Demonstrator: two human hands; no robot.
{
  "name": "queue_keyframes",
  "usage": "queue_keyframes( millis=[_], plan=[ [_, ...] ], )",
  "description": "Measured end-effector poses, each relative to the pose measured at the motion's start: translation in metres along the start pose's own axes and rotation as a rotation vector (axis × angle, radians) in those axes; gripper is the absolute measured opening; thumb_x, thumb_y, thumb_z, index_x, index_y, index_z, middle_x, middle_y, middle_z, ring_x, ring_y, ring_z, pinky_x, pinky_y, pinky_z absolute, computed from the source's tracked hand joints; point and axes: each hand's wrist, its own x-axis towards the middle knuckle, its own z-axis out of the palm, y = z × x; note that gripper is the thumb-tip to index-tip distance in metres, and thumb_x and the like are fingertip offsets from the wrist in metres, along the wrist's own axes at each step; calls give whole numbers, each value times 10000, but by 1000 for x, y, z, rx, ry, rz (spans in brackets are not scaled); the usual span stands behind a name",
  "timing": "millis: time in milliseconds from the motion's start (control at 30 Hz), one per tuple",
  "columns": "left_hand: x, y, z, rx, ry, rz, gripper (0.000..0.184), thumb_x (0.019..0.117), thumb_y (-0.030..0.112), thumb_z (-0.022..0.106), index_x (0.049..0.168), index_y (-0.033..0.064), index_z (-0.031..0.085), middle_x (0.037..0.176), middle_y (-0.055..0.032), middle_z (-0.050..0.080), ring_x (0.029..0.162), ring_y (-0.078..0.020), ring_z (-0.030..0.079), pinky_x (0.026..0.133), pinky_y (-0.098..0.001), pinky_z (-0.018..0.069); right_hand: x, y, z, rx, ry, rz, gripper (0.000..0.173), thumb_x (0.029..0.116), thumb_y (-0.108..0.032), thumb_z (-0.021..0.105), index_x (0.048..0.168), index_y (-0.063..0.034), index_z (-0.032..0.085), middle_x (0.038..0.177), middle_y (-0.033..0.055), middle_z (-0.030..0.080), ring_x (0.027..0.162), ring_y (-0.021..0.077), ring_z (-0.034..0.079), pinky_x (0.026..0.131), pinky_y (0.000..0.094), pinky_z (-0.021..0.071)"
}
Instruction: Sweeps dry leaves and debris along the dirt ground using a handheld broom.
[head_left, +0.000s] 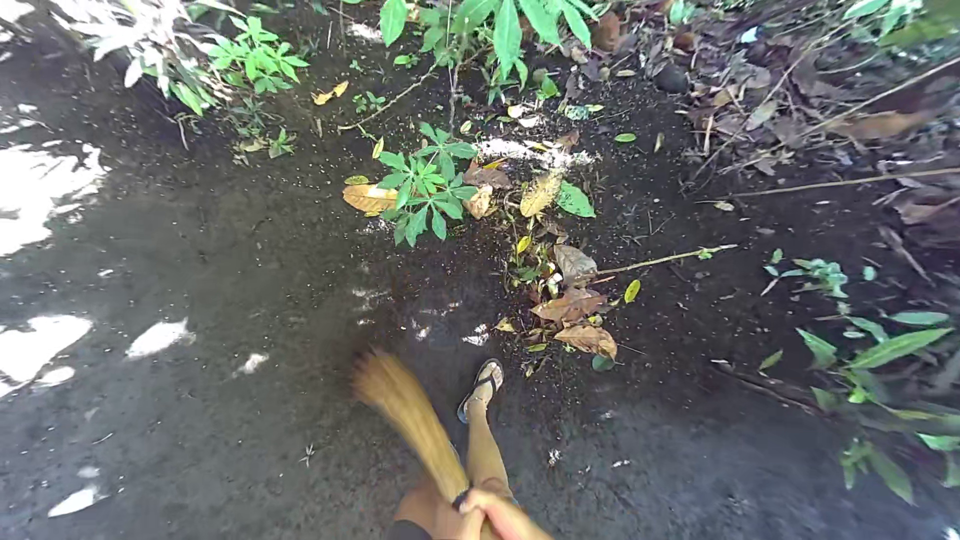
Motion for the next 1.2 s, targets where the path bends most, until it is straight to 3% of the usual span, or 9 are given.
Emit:
queue_keyframes(
  millis=[167, 300, 500, 633, 767, 867, 967, 1067, 1200],
  plan=[
    [90, 142, 90, 192, -407, 330, 570, 894, 280, 733, 1342, -18, 544, 1179, -209, 668, 1104, -300, 657, 988, -505, 524, 4, -122, -63, 290, 242, -453, 198, 969, -249, 482, 943, -93, 601, 704, 53, 637, 612, 158, 639, 553, 374, 560],
    [101, 238, 125, 288, -454, 487, 728, 852, 146, 785, 1451, -25, 408, 1307, -230, 614, 1224, -311, 614, 1062, -490, 488, -22, -210, -70, 213, 291, -724, 141, 946, -159, 466, 961, -78, 581, 703, 48, 639, 607, 140, 649, 537, 336, 564],
    [34, 206, 105, 154, -221, 490, 746, 819, 175, 787, 1453, -33, 453, 1359, -230, 585, 1267, -298, 580, 1096, -457, 469, -59, -173, -67, 110, 81, -605, 448, 770, -220, 631, 1176, -65, 520, 780, 39, 671, 679, 136, 681, 613, 351, 598],
    [-41, 183, 87, 107, -19, 252, 721, 828, 92, 779, 1412, -136, 422, 1325, -297, 576, 1243, -332, 577, 1086, -446, 451, -82, -133, -61, 29, -75, -344, 297, 818, -123, 603, 1110, -80, 572, 816, 28, 703, 740, 120, 692, 689, 342, 603],
    [45, 153, 122, -85, 79, 216, 697, 869, 154, 739, 1431, -90, 406, 1256, -294, 602, 1160, -364, 615, 1008, -517, 507, -22, -174, -86, -31, -56, -180, 108, 888, -190, 595, 935, -95, 616, 763, 53, 658, 699, 163, 654, 651, 391, 569],
    [118, 237, 141, 170, -129, 258, 665, 927, 313, 697, 1439, -31, 448, 1268, -257, 625, 1172, -348, 629, 1019, -533, 506, 1, -250, -91, 176, 97, -389, 168, 985, -218, 504, 977, -82, 601, 738, 62, 629, 653, 168, 633, 598, 385, 555],
    [143, 307, 154, 336, -260, 345, 682, 889, 195, 736, 1445, -23, 407, 1281, -238, 616, 1186, -328, 623, 1019, -508, 505, 1, -302, -88, 287, 187, -555, 159, 988, -182, 484, 957, -71, 593, 731, 75, 623, 643, 173, 635, 572, 368, 548],
    [138, 282, 146, 159, -252, 453, 731, 870, 119, 741, 1474, -42, 362, 1305, -239, 603, 1187, -291, 627, 1033, -456, 515, 3, -285, -89, 104, 145, -615, 149, 944, -155, 513, 1034, -49, 568, 775, 74, 627, 678, 173, 639, 607, 376, 559],
    [67, 198, 119, 115, -103, 436, 721, 836, 143, 742, 1441, -86, 423, 1320, -281, 582, 1225, -341, 594, 1066, -480, 485, -29, -196, -81, -4, 42, -502, 452, 805, -145, 588, 1235, -39, 499, 811, 37, 652, 706, 131, 663, 652, 352, 587]
  ],
)
